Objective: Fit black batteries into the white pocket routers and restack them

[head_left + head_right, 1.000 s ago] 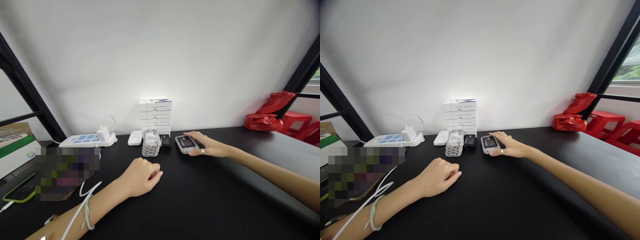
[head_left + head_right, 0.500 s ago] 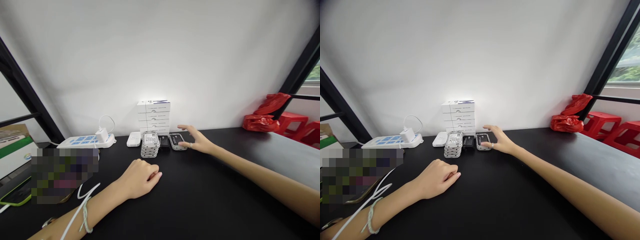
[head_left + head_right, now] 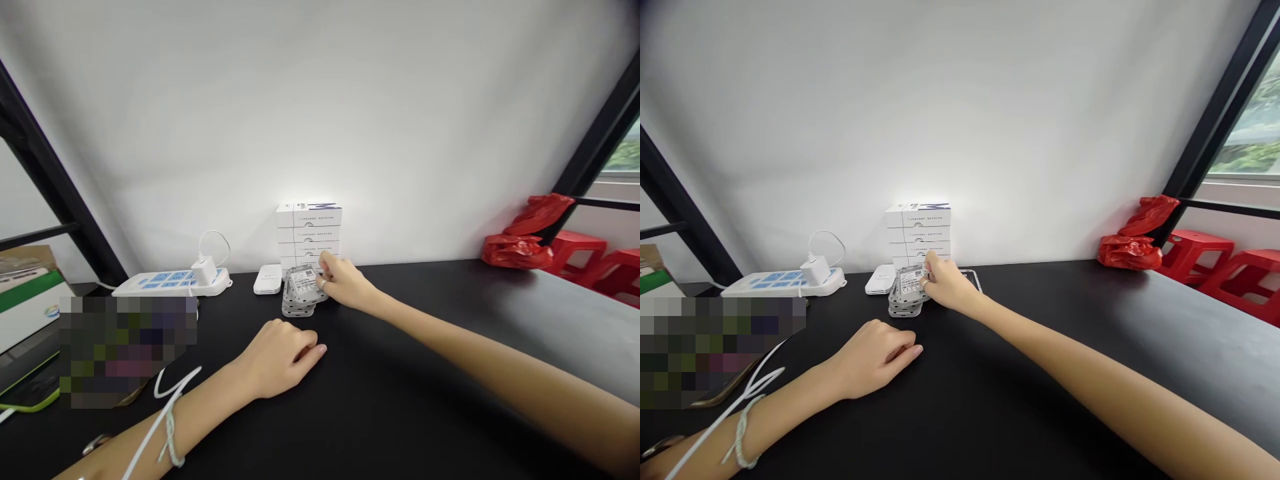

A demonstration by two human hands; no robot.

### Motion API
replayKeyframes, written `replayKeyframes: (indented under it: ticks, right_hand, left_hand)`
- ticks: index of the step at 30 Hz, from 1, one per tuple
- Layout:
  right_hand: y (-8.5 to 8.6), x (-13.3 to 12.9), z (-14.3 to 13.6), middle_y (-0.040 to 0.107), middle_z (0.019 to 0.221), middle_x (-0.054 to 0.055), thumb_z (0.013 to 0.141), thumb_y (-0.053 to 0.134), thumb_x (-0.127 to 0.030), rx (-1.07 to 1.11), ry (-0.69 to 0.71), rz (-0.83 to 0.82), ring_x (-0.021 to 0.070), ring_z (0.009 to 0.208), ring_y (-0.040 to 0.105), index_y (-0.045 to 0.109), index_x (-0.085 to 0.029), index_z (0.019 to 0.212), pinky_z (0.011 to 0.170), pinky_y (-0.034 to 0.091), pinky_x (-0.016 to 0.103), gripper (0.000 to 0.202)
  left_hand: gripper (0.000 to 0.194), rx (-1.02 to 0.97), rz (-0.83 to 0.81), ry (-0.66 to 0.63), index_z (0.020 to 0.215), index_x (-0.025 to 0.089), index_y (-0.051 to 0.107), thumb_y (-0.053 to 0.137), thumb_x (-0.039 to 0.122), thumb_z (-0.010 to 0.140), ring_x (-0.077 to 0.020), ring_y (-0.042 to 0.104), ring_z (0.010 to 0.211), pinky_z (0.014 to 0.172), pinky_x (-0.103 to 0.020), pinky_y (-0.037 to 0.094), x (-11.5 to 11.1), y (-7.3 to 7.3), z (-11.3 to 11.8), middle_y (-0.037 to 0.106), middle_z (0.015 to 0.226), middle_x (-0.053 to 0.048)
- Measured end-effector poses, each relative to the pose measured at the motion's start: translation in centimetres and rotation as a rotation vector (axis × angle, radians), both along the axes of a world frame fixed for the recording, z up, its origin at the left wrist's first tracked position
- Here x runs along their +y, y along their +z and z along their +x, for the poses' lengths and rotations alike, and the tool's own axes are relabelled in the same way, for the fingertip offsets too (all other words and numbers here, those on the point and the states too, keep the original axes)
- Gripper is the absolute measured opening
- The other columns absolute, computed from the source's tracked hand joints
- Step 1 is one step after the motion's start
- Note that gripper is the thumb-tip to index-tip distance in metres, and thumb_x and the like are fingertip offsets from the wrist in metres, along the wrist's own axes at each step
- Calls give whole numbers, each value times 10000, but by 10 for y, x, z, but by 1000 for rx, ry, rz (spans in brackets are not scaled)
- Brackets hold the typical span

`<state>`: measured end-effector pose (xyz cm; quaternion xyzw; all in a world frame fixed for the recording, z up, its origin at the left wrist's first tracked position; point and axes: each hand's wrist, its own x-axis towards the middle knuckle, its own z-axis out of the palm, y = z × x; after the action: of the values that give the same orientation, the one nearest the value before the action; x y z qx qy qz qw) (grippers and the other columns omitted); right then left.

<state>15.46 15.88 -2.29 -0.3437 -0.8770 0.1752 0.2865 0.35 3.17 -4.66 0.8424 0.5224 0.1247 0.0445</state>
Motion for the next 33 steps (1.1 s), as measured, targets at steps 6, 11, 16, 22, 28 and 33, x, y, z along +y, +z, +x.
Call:
replayKeyframes:
  ticks: [6,11,16,22,28,33]
  right_hand:
    - [-13,-41,59,302,544,-59,762,432,-166,-8,-34,12,106,498,285,237,-206,750,463,239,228,200]
    - [-35,-57,67,303,535,-60,779,408,-152,-94,-55,-46,108,476,281,221,-208,738,455,231,244,200]
    - [-38,-59,56,329,518,-58,779,418,-156,-186,-78,-21,114,459,297,251,-208,747,458,224,261,178]
    - [-18,-25,61,441,608,-22,875,413,-261,-54,32,77,106,532,370,345,-187,697,505,322,251,204]
    - [0,18,41,571,1073,80,889,433,-274,-228,190,121,217,1089,461,593,-176,962,942,379,363,201]
    - [-2,23,26,494,1183,173,755,623,-364,-346,129,23,327,1117,455,532,-105,1197,938,394,482,521]
  left_hand:
    - [527,-60,-50,43,582,143,414,414,595,855,-77,354,449,513,-231,245,2,1,2,458,491,30]
    - [584,-47,-56,99,581,145,420,415,684,806,-80,357,451,505,-233,240,3,2,5,461,490,26]
    - [565,-15,-44,119,581,145,420,482,673,770,-80,349,452,504,-233,219,2,1,8,468,491,28]
    - [538,-13,-35,108,579,144,419,485,634,792,-81,350,455,509,-235,214,2,0,7,472,499,28]
    - [527,-17,-29,107,589,147,423,481,627,797,-83,341,453,509,-234,217,3,0,7,463,493,29]
    - [516,-21,-39,104,586,148,429,489,615,797,-83,344,451,507,-238,213,4,0,6,470,498,28]
